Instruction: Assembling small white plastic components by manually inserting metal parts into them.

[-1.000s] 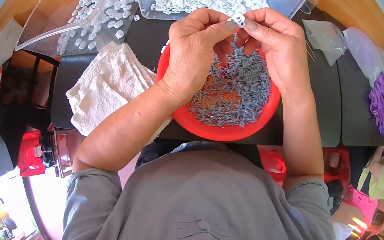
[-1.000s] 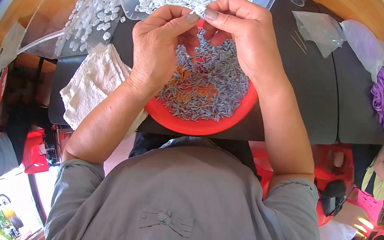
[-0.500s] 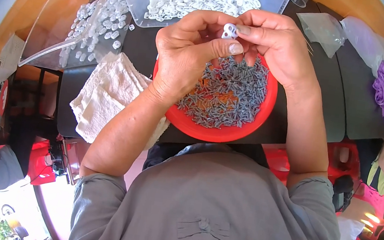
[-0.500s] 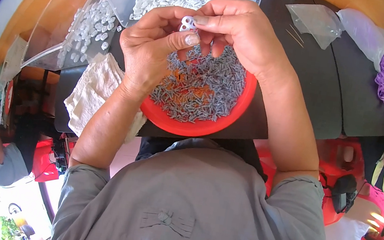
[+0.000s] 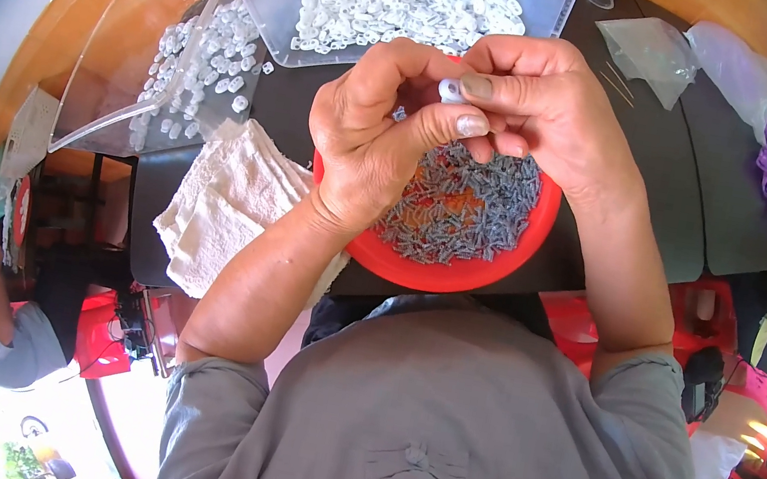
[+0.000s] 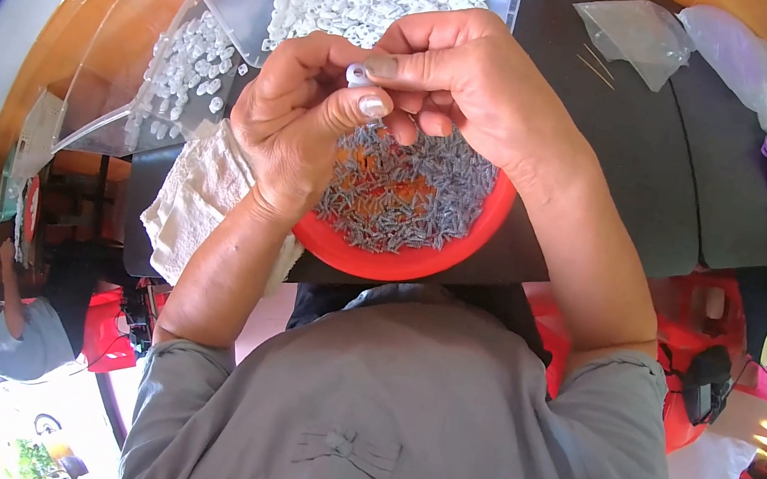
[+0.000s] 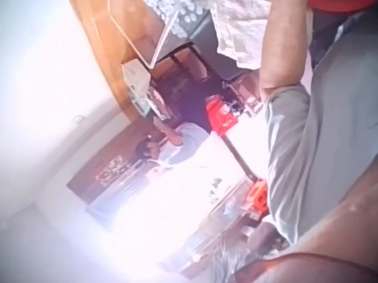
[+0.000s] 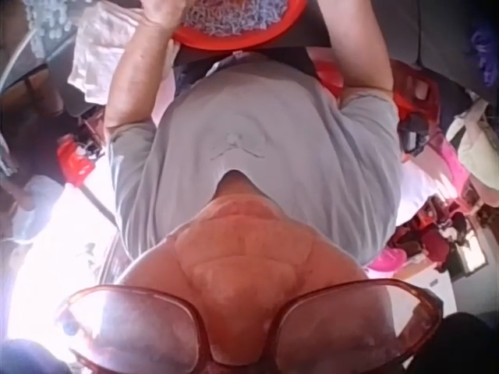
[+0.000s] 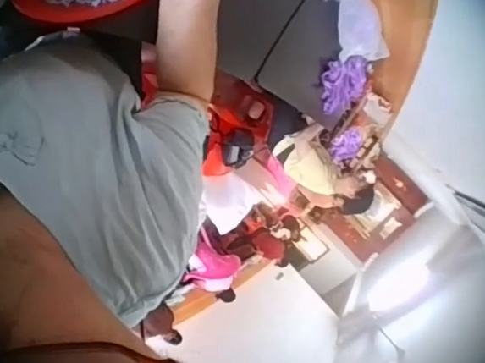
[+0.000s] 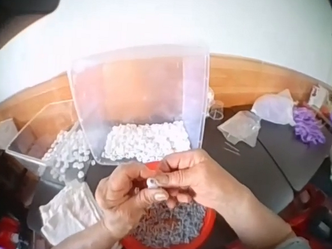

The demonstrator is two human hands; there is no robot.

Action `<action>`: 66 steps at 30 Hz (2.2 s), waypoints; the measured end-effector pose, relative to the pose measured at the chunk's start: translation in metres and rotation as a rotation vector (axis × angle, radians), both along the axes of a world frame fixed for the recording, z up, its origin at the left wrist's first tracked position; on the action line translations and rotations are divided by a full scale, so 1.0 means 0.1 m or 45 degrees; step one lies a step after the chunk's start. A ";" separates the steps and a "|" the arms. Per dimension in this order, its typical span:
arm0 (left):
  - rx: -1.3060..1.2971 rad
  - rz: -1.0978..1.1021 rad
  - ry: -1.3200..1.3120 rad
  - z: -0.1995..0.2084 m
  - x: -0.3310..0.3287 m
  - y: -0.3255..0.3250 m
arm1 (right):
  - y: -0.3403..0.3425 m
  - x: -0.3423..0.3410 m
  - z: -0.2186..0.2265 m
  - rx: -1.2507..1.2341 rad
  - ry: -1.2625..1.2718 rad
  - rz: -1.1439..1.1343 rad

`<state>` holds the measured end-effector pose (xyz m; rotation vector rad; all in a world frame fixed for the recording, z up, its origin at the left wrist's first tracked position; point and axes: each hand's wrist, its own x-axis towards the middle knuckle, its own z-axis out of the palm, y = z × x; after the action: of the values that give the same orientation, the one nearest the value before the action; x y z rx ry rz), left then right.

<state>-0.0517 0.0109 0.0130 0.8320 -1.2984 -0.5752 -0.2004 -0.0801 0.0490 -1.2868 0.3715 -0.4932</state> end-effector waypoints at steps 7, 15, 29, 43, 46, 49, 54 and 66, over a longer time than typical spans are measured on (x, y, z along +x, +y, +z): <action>-0.014 0.080 -0.058 -0.07 0.03 -0.04 | 0.02 0.03 -0.05 0.117 -0.057 -0.016; 0.028 0.090 -0.037 -0.05 0.04 -0.10 | -0.01 0.03 -0.06 -0.069 -0.042 -0.147; -0.054 0.294 -0.365 -0.03 0.09 -0.03 | 0.07 0.05 -0.06 0.012 -0.038 -0.101; -0.102 0.360 -0.511 0.01 0.16 -0.06 | 0.14 0.09 -0.17 0.241 -0.221 -0.033; 0.040 0.253 -0.152 0.01 0.06 -0.09 | 0.12 0.12 -0.11 0.079 -0.193 -0.224; 0.113 0.193 0.237 0.03 0.01 -0.11 | 0.11 0.12 -0.11 -0.188 -0.158 -0.420; 0.366 0.173 0.306 0.06 0.03 -0.08 | 0.14 0.16 -0.19 -0.229 -0.151 -0.511; 0.486 0.125 0.251 0.08 0.01 -0.07 | 0.10 0.18 -0.20 -0.539 -0.042 -0.624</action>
<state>-0.0502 0.0037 0.0206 1.1158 -0.9751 -0.8195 -0.1828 -0.0703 0.0294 -1.5961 0.5805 -1.0485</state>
